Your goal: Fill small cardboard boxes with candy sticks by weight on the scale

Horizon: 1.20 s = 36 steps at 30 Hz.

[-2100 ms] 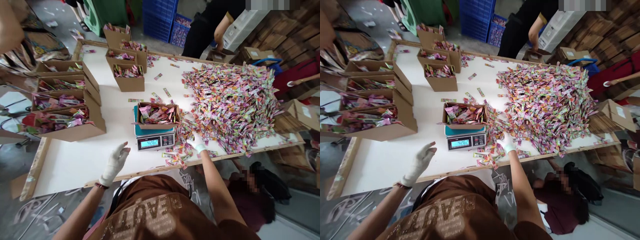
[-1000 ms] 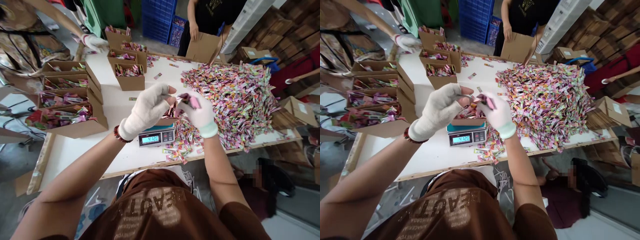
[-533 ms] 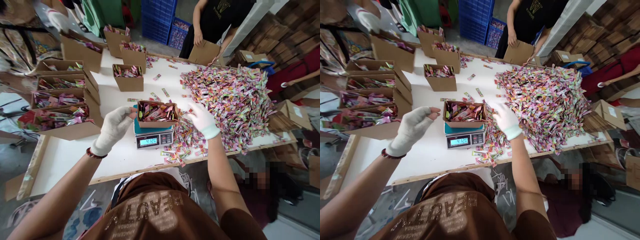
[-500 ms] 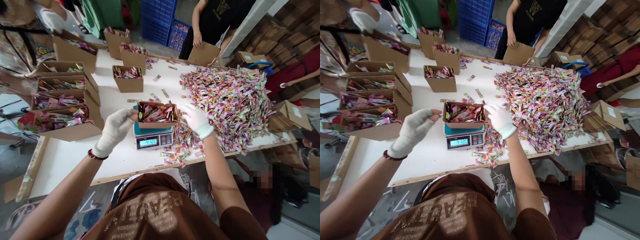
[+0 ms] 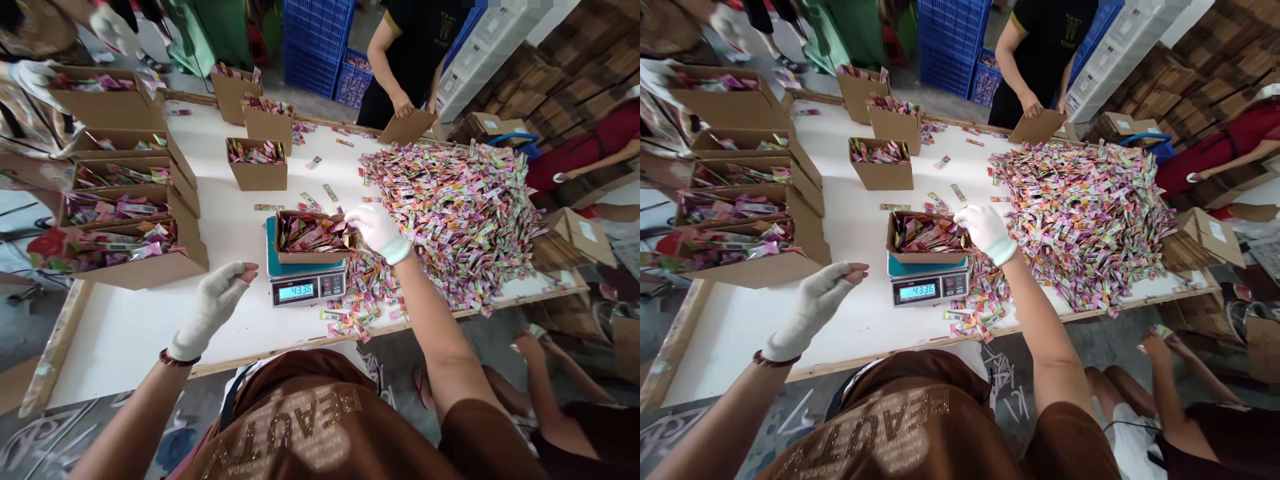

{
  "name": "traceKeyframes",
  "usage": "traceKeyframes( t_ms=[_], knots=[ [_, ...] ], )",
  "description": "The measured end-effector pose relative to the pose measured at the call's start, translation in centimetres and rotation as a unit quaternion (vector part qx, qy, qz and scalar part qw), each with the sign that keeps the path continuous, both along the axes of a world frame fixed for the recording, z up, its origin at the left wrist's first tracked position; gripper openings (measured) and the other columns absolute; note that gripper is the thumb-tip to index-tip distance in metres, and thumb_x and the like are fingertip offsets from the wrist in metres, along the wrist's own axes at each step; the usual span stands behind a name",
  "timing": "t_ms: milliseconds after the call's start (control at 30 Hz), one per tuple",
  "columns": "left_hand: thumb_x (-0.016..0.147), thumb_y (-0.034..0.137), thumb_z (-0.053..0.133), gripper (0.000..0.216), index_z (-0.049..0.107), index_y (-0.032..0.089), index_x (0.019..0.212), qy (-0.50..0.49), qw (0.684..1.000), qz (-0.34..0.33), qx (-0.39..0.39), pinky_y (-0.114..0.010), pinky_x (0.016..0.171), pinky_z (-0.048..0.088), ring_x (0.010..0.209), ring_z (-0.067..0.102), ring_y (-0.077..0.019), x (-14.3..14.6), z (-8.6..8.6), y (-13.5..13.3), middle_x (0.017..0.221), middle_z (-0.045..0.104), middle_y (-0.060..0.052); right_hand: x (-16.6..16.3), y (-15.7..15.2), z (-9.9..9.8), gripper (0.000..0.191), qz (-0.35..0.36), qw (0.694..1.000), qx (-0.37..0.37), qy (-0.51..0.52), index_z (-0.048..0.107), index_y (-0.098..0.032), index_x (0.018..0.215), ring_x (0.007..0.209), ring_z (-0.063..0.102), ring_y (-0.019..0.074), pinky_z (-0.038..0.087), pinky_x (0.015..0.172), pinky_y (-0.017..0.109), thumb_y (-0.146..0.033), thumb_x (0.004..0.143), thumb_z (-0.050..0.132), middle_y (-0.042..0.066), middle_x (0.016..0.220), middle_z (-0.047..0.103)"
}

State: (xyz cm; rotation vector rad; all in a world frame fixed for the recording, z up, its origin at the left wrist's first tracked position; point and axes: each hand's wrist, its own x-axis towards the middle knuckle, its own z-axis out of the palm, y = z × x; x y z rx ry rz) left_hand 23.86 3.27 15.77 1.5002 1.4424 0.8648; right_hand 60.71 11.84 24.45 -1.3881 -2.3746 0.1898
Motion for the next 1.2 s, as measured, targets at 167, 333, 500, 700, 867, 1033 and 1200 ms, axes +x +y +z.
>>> traceKeyframes(
  t_ms=[167, 333, 500, 700, 867, 1033, 1200],
  knots=[
    [0.086, 0.056, 0.064, 0.048, 0.072, 0.016, 0.112, -0.015, 0.998, 0.047, -0.049, -0.031, 0.093, 0.052, 0.103, 0.068, -0.0229, -1.1, -1.0, -0.8, 0.11, 0.076, -0.008, 5.2, -4.7, 4.4, 0.022, -0.092, 0.991, 0.097, -0.005, 0.076, -0.022, 0.101, 0.102, 0.065, 0.0263, 0.049, 0.098, 0.044, -0.023, 0.102, 0.054, 0.008, 0.102, 0.073],
    [0.087, 0.052, 0.064, 0.047, 0.072, 0.014, 0.115, -0.004, 0.998, 0.038, -0.05, -0.032, 0.094, 0.054, 0.105, 0.068, -0.0233, -0.5, 0.6, 0.6, 0.113, 0.075, -0.009, 6.7, -5.8, 3.5, 0.028, -0.144, 0.984, 0.069, -0.075, 0.074, -0.014, 0.12, 0.12, 0.059, 0.0334, 0.049, 0.106, 0.051, -0.025, 0.098, 0.06, 0.018, 0.124, 0.065],
    [0.091, 0.047, 0.062, 0.041, 0.074, 0.014, 0.111, -0.005, 0.999, 0.006, 0.049, -0.031, 0.093, 0.053, 0.101, 0.068, -0.0209, 2.5, 4.2, 3.0, 0.11, 0.076, -0.009, 2.4, -3.4, 0.2, 0.029, -0.095, 0.995, 0.023, -0.015, 0.07, -0.023, 0.125, 0.13, 0.055, 0.0309, 0.047, 0.112, 0.055, -0.025, 0.099, 0.059, 0.012, 0.137, 0.06],
    [0.095, 0.041, 0.06, 0.035, 0.073, 0.013, 0.111, -0.011, 0.988, -0.053, 0.141, -0.03, 0.086, 0.053, 0.092, 0.068, -0.0179, 5.4, 6.4, 4.7, 0.105, 0.076, -0.009, 0.3, -1.7, -1.8, 0.031, -0.085, 0.996, -0.015, -0.026, 0.066, -0.02, 0.128, 0.136, 0.052, 0.0285, 0.043, 0.116, 0.055, -0.034, 0.101, 0.064, 0.011, 0.147, 0.055],
    [0.097, 0.037, 0.058, 0.032, 0.072, 0.012, 0.111, 0.115, 0.954, -0.145, 0.236, -0.034, 0.093, 0.053, 0.102, 0.067, -0.0209, 10.5, 6.0, 6.4, 0.113, 0.073, -0.013, 0.0, -1.7, -2.8, 0.034, -0.074, 0.996, -0.033, -0.031, 0.066, -0.02, 0.131, 0.133, 0.056, 0.0291, 0.046, 0.114, 0.052, -0.032, 0.099, 0.066, 0.012, 0.145, 0.058],
    [0.089, 0.016, 0.06, 0.028, 0.075, 0.006, 0.111, 0.401, 0.862, -0.3, 0.078, -0.044, 0.093, 0.056, 0.107, 0.07, -0.0324, 15.2, 4.1, 6.9, 0.109, 0.072, -0.024, -0.3, -2.8, -3.2, 0.036, -0.055, 0.998, -0.012, 0.0, 0.07, -0.022, 0.131, 0.134, 0.057, 0.0281, 0.044, 0.119, 0.046, -0.021, 0.1, 0.051, 0.011, 0.146, 0.059],
    [0.088, 0.007, 0.052, 0.031, 0.079, 0.01, 0.102, 0.434, 0.845, -0.31, 0.031, -0.042, 0.087, 0.059, 0.104, 0.072, -0.0324, 9.3, 2.7, 3.6, 0.102, 0.074, -0.021, 2.0, -4.6, -4.9, 0.035, -0.086, 0.993, -0.014, 0.074, 0.074, -0.02, 0.125, 0.133, 0.06, 0.0292, 0.045, 0.119, 0.048, -0.029, 0.101, 0.051, 0.014, 0.141, 0.064]
  ],
)
